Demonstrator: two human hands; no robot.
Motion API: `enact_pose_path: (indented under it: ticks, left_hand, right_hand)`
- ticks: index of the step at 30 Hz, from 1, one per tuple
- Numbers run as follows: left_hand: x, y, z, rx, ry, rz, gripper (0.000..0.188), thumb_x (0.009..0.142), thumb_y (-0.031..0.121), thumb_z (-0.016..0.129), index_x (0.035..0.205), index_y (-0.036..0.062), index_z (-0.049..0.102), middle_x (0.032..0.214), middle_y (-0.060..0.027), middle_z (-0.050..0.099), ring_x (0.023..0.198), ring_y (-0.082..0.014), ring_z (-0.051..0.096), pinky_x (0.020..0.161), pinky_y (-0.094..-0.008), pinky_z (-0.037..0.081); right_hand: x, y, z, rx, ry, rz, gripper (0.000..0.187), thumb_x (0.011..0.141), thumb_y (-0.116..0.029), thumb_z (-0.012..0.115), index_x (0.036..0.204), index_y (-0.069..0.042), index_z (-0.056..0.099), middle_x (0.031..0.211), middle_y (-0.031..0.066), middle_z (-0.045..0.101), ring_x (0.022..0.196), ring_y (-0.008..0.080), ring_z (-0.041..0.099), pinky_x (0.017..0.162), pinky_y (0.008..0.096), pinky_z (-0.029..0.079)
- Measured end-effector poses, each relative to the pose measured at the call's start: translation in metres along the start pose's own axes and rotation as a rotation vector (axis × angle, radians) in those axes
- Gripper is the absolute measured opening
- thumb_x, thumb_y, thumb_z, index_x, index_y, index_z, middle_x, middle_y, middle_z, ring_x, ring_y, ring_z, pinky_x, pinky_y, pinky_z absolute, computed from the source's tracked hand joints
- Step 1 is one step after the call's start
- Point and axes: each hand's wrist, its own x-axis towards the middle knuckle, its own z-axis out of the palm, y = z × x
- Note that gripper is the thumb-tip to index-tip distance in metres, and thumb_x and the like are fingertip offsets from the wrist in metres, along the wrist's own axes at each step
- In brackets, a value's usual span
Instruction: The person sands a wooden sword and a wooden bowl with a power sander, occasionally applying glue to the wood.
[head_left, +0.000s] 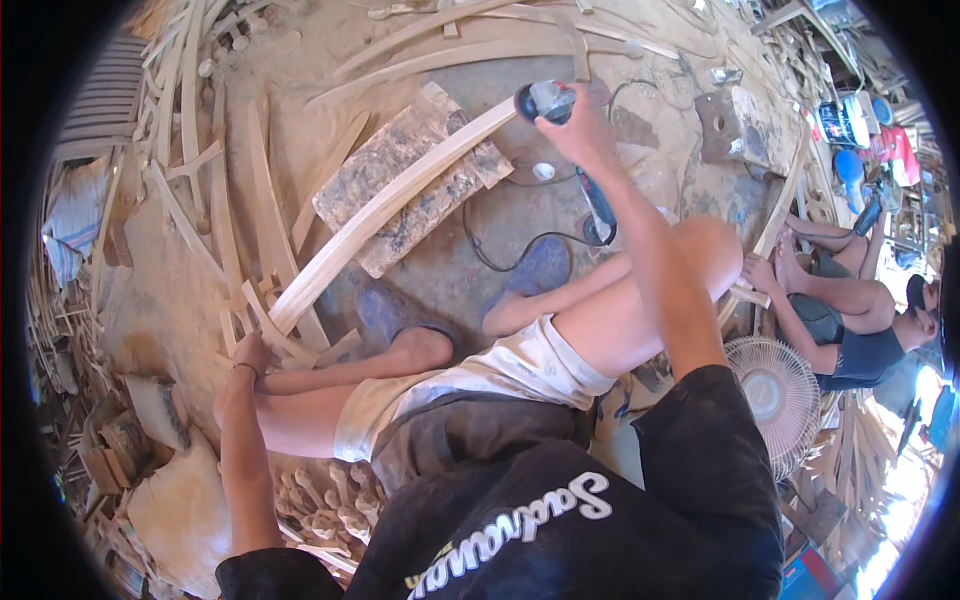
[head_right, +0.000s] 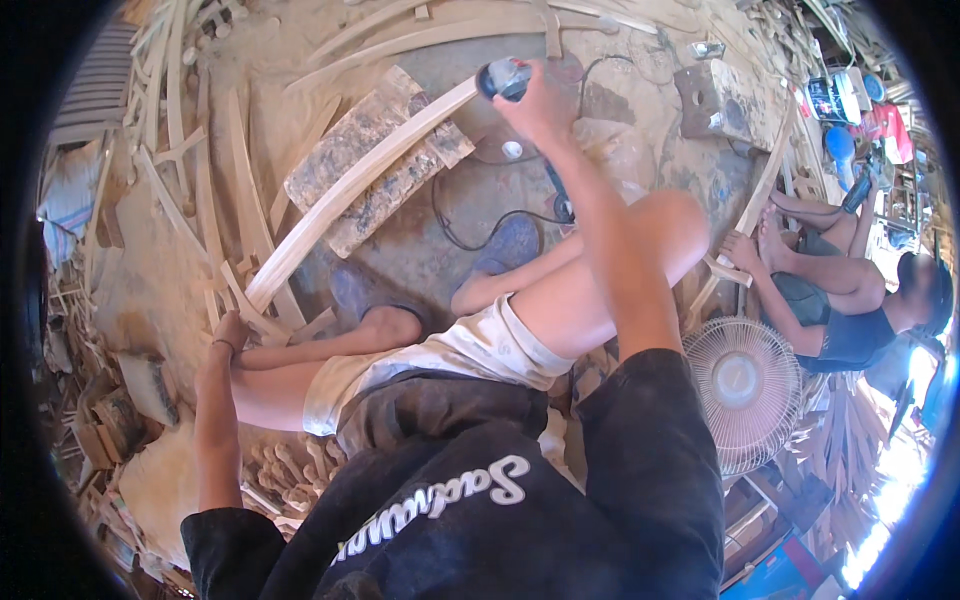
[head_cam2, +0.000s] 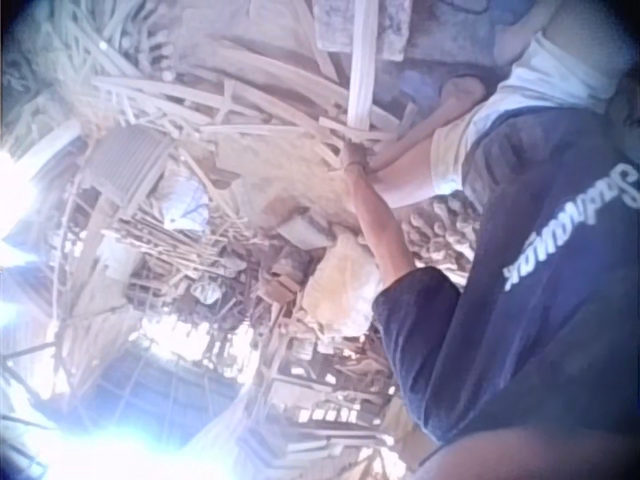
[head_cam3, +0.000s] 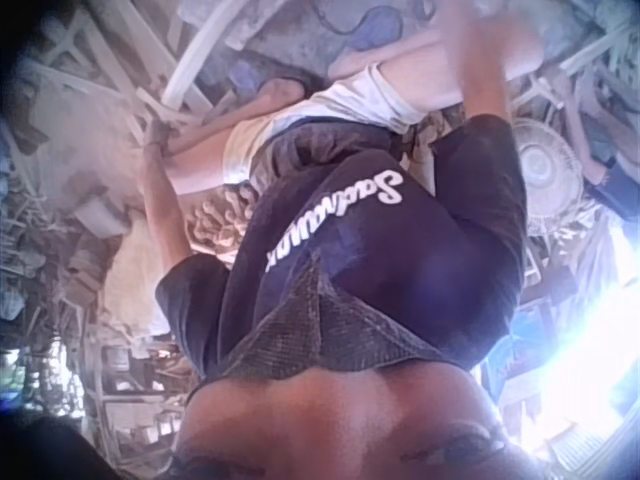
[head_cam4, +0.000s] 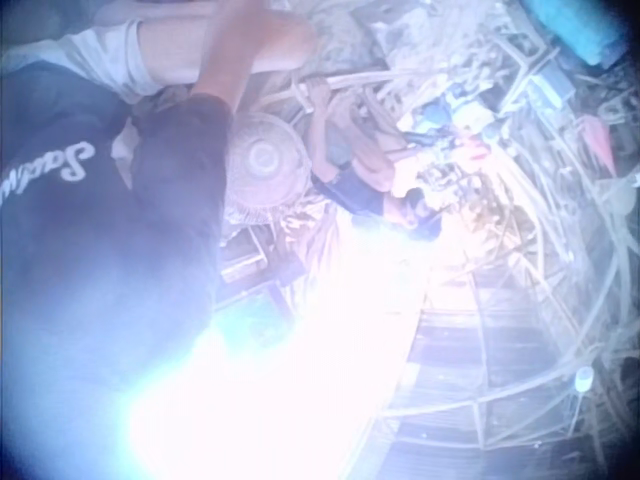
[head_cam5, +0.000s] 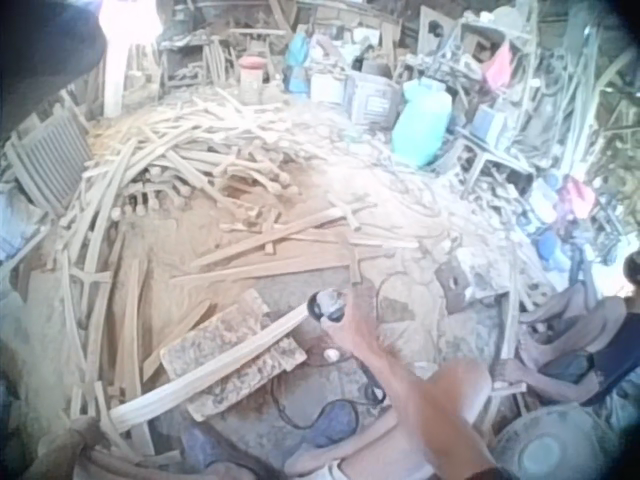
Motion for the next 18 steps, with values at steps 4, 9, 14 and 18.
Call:
enact_pose_path:
  ticks: [4, 9, 14, 18]
  left_hand:
    - [0.016, -0.027, -0.009, 0.051, -0.006, 0.003, 0.029, 0.100, 0.015, 0.066, 0.123, 0.0003, 0.077, 0.116, -0.0303, 0.078, 0.113, -0.0445, 0.076, 0.098, -0.0525, 0.059]
    - [-0.006, 0.006, -0.005, -0.392, 0.190, 0.203, 0.045, 0.097, 0.004, 0.071, 0.142, 0.0016, 0.064, 0.131, -0.0208, 0.075, 0.121, -0.0328, 0.074, 0.104, -0.0453, 0.058]
    - [-0.042, 0.003, -0.055, -0.934, 0.164, 0.277, 0.030, 0.105, 0.010, 0.071, 0.133, 0.0005, 0.064, 0.113, -0.0081, 0.072, 0.108, -0.0203, 0.072, 0.096, -0.0345, 0.058]
    - [-0.043, 0.149, -0.089, -0.913, -0.098, 0.189, 0.043, 0.113, 0.047, 0.064, 0.104, 0.0052, 0.070, 0.072, 0.0044, 0.055, 0.061, -0.0113, 0.054, 0.055, -0.0323, 0.045]
  right_hand:
    - [0.048, 0.040, -0.021, 0.014, 0.102, 0.057, 0.092, 0.086, -0.058, 0.083, 0.156, -0.010, 0.047, 0.134, 0.0250, 0.075, 0.125, 0.0435, 0.073, 0.104, 0.0551, 0.057]
    - [0.052, 0.053, -0.045, 0.112, 0.147, 0.241, 0.106, 0.080, -0.065, 0.084, 0.157, -0.005, 0.043, 0.134, 0.0301, 0.074, 0.126, 0.0433, 0.073, 0.106, 0.0516, 0.056]
    - [-0.003, -0.016, -0.048, 0.520, 0.107, 0.111, 0.095, 0.085, -0.053, 0.088, 0.156, -0.006, 0.046, 0.133, 0.0262, 0.074, 0.126, 0.0415, 0.073, 0.107, 0.0492, 0.055]
    - [-0.057, -0.024, -0.038, 0.384, 0.316, -0.245, 0.083, 0.090, -0.041, 0.088, 0.156, -0.012, 0.048, 0.129, 0.0175, 0.077, 0.116, 0.0399, 0.076, 0.101, 0.0461, 0.058]
